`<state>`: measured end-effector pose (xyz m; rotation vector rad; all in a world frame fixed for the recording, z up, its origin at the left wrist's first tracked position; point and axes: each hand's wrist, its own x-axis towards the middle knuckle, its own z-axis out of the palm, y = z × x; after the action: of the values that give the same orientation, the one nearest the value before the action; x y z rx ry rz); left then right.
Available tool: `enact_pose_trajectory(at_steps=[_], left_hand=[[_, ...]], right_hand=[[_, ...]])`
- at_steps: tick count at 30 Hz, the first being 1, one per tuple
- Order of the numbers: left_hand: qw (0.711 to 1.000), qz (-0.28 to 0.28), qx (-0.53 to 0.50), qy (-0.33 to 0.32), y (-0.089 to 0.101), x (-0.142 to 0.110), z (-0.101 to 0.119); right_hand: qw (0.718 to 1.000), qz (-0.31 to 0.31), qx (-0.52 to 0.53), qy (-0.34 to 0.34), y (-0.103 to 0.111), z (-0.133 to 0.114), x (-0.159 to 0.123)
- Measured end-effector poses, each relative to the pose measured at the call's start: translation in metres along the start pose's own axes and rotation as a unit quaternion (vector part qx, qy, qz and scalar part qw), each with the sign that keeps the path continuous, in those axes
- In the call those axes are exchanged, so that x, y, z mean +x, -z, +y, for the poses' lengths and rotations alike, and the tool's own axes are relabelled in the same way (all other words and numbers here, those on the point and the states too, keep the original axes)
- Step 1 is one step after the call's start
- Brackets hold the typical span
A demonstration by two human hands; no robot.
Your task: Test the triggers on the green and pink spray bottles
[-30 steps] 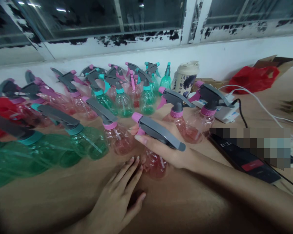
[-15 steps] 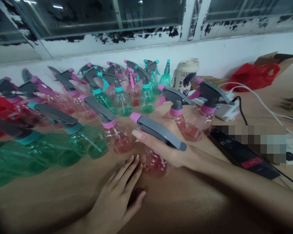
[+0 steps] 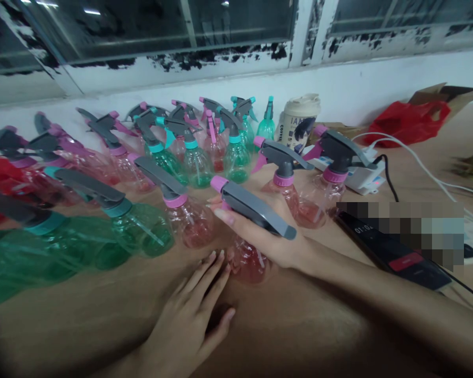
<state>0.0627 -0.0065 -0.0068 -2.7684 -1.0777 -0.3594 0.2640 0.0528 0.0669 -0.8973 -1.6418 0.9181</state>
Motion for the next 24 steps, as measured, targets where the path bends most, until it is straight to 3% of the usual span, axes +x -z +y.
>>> enact_pose_trajectory(at_steps=[11, 19, 24], left_hand=[[1.0, -0.001, 0.009, -0.001, 0.0, 0.0, 0.0], [1.0, 0.002, 0.014, 0.0, -0.001, -0.001, 0.0], [1.0, 0.002, 0.013, 0.0, -0.001, 0.0, 0.0]], right_hand=[[0.999, -0.006, -0.022, 0.047, -0.001, -0.005, 0.001], [0.999, -0.031, -0.017, -0.009, 0.003, 0.005, 0.0], [0.997, -0.02, -0.073, -0.012, 0.008, 0.009, -0.001]])
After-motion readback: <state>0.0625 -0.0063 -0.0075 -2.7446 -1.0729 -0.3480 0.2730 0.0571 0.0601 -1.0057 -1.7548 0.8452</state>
